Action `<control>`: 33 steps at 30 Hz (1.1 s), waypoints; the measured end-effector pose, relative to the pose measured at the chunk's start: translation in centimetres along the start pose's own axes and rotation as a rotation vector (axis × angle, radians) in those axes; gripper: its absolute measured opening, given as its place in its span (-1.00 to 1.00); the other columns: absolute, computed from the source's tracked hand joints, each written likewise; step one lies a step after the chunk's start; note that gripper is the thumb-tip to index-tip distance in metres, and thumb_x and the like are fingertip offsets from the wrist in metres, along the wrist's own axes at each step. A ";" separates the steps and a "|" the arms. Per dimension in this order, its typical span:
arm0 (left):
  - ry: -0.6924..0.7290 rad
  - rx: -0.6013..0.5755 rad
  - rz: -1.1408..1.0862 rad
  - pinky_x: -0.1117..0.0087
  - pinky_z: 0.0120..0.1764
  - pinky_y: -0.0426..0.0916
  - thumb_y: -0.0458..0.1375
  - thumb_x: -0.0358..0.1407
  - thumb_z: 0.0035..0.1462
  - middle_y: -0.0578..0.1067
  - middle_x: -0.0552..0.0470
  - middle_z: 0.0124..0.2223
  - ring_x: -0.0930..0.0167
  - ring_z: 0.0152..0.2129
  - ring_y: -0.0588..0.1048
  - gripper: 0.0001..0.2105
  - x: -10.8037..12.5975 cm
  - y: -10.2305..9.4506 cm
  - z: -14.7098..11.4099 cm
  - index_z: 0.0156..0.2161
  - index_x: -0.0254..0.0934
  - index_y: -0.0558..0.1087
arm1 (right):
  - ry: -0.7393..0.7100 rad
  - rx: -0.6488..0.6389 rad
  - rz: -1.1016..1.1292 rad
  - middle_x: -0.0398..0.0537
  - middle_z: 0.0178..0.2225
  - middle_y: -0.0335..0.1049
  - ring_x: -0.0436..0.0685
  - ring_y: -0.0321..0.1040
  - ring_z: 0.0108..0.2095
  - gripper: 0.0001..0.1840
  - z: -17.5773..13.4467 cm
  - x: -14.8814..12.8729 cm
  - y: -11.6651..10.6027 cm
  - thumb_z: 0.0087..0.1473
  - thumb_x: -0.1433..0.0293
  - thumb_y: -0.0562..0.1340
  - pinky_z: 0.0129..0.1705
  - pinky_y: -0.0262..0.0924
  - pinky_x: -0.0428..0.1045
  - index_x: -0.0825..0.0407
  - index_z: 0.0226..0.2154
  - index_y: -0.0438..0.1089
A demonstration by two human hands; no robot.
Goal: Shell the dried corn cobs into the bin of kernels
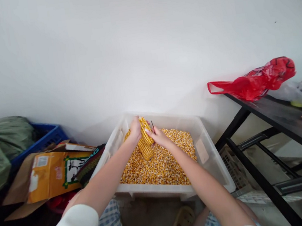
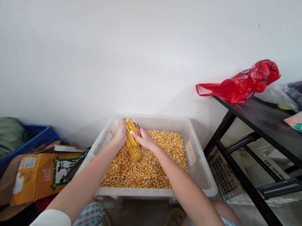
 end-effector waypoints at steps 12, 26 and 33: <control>-0.086 -0.005 -0.018 0.34 -0.45 0.36 -0.07 -0.22 0.05 0.43 -0.04 -0.54 0.33 -0.52 0.48 -0.82 -0.4 -0.1 -0.3 -0.39 -0.28 0.28 | 0.086 -0.104 0.163 -0.13 -0.36 0.31 0.04 0.35 -0.43 -0.59 -0.1 0.5 1.0 -0.12 0.02 0.16 -0.52 0.33 0.01 -0.03 -0.39 0.09; -0.038 0.061 -0.012 0.34 -0.41 0.33 -0.09 -0.17 0.07 0.38 -0.02 -0.61 0.34 -0.51 0.45 -0.76 1.2 -1.4 0.5 -0.41 -0.29 0.31 | -0.041 0.040 0.054 -0.22 -0.51 0.09 -0.01 0.24 -0.48 -0.56 -0.4 -0.1 0.9 -0.16 0.03 0.19 -0.50 0.31 -0.04 -0.01 -0.54 -0.01; -0.049 0.004 -0.052 0.38 -0.43 0.32 -0.10 -0.18 0.09 0.37 0.01 -0.63 0.38 -0.60 0.43 -0.75 1.7 -1.0 0.4 -0.36 -0.33 0.30 | -0.004 0.039 0.102 -0.25 -0.57 0.01 -0.05 0.17 -0.55 -0.55 0.0 0.0 0.1 -0.13 0.02 0.15 -0.52 0.31 -0.05 0.00 -0.55 -0.02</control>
Point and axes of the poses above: each hand's wrist, its own z-axis towards the middle knuckle, its own y-axis out of the palm, x = y × z, the point moved 7 cm from there along z, towards the middle knuckle
